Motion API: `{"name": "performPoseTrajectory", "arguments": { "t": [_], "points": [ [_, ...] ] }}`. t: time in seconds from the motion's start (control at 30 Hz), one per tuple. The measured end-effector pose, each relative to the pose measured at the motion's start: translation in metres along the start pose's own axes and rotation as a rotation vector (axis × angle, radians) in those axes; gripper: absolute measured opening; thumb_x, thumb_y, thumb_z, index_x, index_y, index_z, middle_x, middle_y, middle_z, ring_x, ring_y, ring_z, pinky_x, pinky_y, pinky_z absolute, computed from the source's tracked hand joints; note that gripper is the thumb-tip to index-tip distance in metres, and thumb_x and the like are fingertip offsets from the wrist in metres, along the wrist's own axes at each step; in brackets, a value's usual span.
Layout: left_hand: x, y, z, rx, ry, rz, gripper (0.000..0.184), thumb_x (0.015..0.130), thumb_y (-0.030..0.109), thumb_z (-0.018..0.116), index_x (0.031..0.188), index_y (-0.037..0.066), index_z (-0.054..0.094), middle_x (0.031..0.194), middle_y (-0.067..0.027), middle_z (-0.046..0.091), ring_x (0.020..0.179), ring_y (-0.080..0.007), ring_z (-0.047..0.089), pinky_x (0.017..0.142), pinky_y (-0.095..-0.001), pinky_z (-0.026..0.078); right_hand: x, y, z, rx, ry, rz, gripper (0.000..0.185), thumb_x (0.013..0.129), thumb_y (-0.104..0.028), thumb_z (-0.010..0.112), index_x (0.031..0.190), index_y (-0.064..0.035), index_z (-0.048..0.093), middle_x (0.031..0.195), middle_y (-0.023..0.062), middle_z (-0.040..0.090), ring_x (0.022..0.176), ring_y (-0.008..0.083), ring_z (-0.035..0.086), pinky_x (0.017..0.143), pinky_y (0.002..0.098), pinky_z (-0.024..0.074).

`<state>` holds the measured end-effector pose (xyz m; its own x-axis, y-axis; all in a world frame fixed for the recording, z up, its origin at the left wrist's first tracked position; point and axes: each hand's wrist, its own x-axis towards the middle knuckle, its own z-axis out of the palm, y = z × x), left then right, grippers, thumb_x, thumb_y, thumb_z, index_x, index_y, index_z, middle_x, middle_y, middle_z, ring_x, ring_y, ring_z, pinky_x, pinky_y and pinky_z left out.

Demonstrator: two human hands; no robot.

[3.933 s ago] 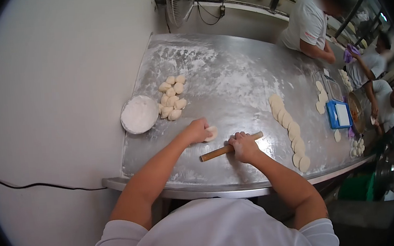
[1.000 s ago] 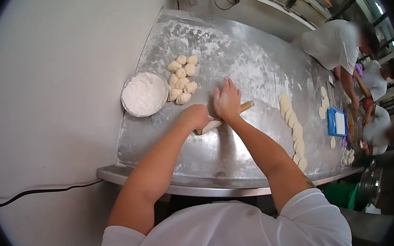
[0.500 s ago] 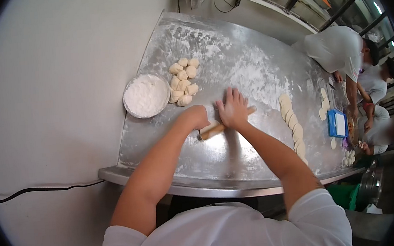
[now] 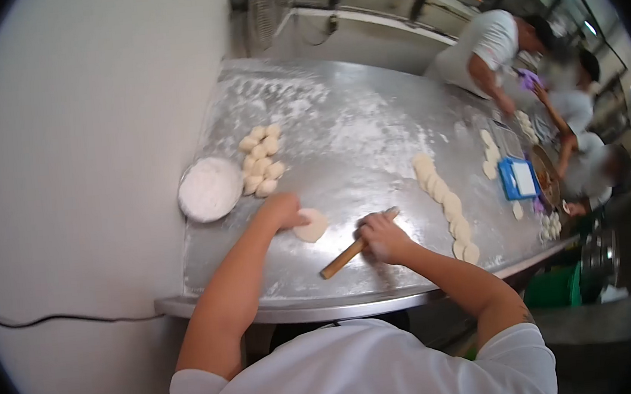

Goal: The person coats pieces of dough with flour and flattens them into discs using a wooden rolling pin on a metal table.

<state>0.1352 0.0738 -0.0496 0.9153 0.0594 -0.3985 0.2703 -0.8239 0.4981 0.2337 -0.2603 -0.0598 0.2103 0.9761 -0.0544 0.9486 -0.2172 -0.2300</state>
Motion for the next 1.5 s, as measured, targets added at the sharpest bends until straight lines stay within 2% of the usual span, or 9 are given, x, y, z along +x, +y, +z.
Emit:
{"name": "performPoseTrajectory", "arguments": {
  "t": [0.27,0.43,0.57,0.67,0.8,0.97,1.07,1.33,1.5],
  "points": [
    [0.035,0.049,0.073,-0.678,0.235,-0.054,0.03,0.086,0.025,0.077,0.104,0.001,0.076,0.104,-0.0235,0.077,0.098,-0.0348,0.075,0.086,-0.0466,0.058,0.037,-0.099,-0.064,0.183,-0.753,0.206,0.032,0.091,-0.013,0.065,0.12,-0.0085,0.077,0.123,0.0191,0.076,0.114,0.0364,0.074,0.096,0.0471,0.0586],
    [0.083,0.171,0.105,-0.123,-0.367,0.328,0.048,0.088,0.03,0.076,0.126,0.001,0.072,0.114,-0.0267,0.075,0.105,-0.0358,0.074,0.09,-0.0453,0.057,0.035,-0.109,-0.037,0.274,-0.821,0.19,0.034,0.089,-0.015,0.07,0.121,-0.01,0.079,0.125,0.0178,0.076,0.117,0.0367,0.072,0.101,0.0456,0.0559],
    [0.069,0.326,0.096,-1.334,-0.471,0.394,0.066,0.102,0.006,0.068,0.16,0.001,0.037,0.147,-0.0228,0.062,0.122,-0.0244,0.07,0.092,-0.0336,0.058,0.015,-0.089,0.017,0.466,-0.197,0.173,0.045,0.087,-0.013,0.074,0.132,-0.0125,0.075,0.138,0.0181,0.07,0.134,0.035,0.062,0.115,0.044,0.0452],
    [0.087,0.333,0.097,-0.966,-0.368,0.38,0.064,0.101,0.013,0.073,0.157,0.001,0.044,0.151,-0.0204,0.06,0.12,-0.0226,0.071,0.087,-0.0334,0.059,0.018,-0.079,-0.064,0.335,-0.374,0.153,0.055,0.087,-0.013,0.075,0.141,-0.0098,0.069,0.147,0.0189,0.065,0.141,0.0337,0.056,0.121,0.0455,0.0385],
    [0.076,0.243,0.077,-0.759,-0.136,0.314,0.044,0.099,0.021,0.079,0.136,0.0,0.066,0.127,-0.0117,0.073,0.1,-0.0179,0.072,0.085,-0.0322,0.058,0.038,-0.036,-0.014,0.283,-0.72,0.334,0.052,0.09,-0.014,0.07,0.141,-0.005,0.067,0.141,0.0226,0.067,0.127,0.034,0.066,0.11,0.0443,0.0495],
    [0.024,0.127,0.036,-0.556,0.004,-0.154,0.022,0.1,0.02,0.075,0.108,0.0,0.077,0.094,-0.0072,0.077,0.092,-0.0109,0.067,0.082,-0.029,0.056,0.036,-0.02,-0.025,0.384,-0.553,0.41,0.035,0.088,-0.011,0.066,0.12,-0.0004,0.077,0.12,0.0239,0.076,0.113,0.037,0.074,0.095,0.0471,0.0585],
    [-0.001,0.059,0.043,-0.544,0.091,-0.147,0.032,0.1,0.035,0.075,0.092,0.004,0.08,0.087,-0.0171,0.076,0.084,-0.029,0.072,0.073,-0.0438,0.053,0.044,-0.03,-0.051,0.341,-0.592,0.392,0.033,0.09,-0.011,0.063,0.118,0.0011,0.076,0.116,0.0243,0.077,0.108,0.0385,0.075,0.093,0.0473,0.0587],
    [-0.027,0.015,0.022,-0.164,0.258,-0.15,0.016,0.093,0.02,0.074,0.102,0.008,0.076,0.104,-0.0184,0.074,0.097,-0.0385,0.07,0.083,-0.048,0.056,0.047,-0.039,-0.041,0.399,-0.66,0.353,0.041,0.093,-0.009,0.055,0.13,0.0043,0.066,0.125,0.0289,0.072,0.118,0.0424,0.07,0.1,0.0473,0.0543],
    [-0.019,0.007,0.006,0.293,0.654,-0.223,0.033,0.088,0.01,0.072,0.12,0.002,0.065,0.125,-0.0202,0.062,0.117,-0.0383,0.061,0.094,-0.0467,0.054,0.048,-0.041,-0.05,0.384,-0.655,0.347,0.041,0.093,-0.013,0.056,0.129,0.0033,0.066,0.125,0.0285,0.072,0.117,0.0425,0.07,0.101,0.0474,0.0541]
  ]
}}
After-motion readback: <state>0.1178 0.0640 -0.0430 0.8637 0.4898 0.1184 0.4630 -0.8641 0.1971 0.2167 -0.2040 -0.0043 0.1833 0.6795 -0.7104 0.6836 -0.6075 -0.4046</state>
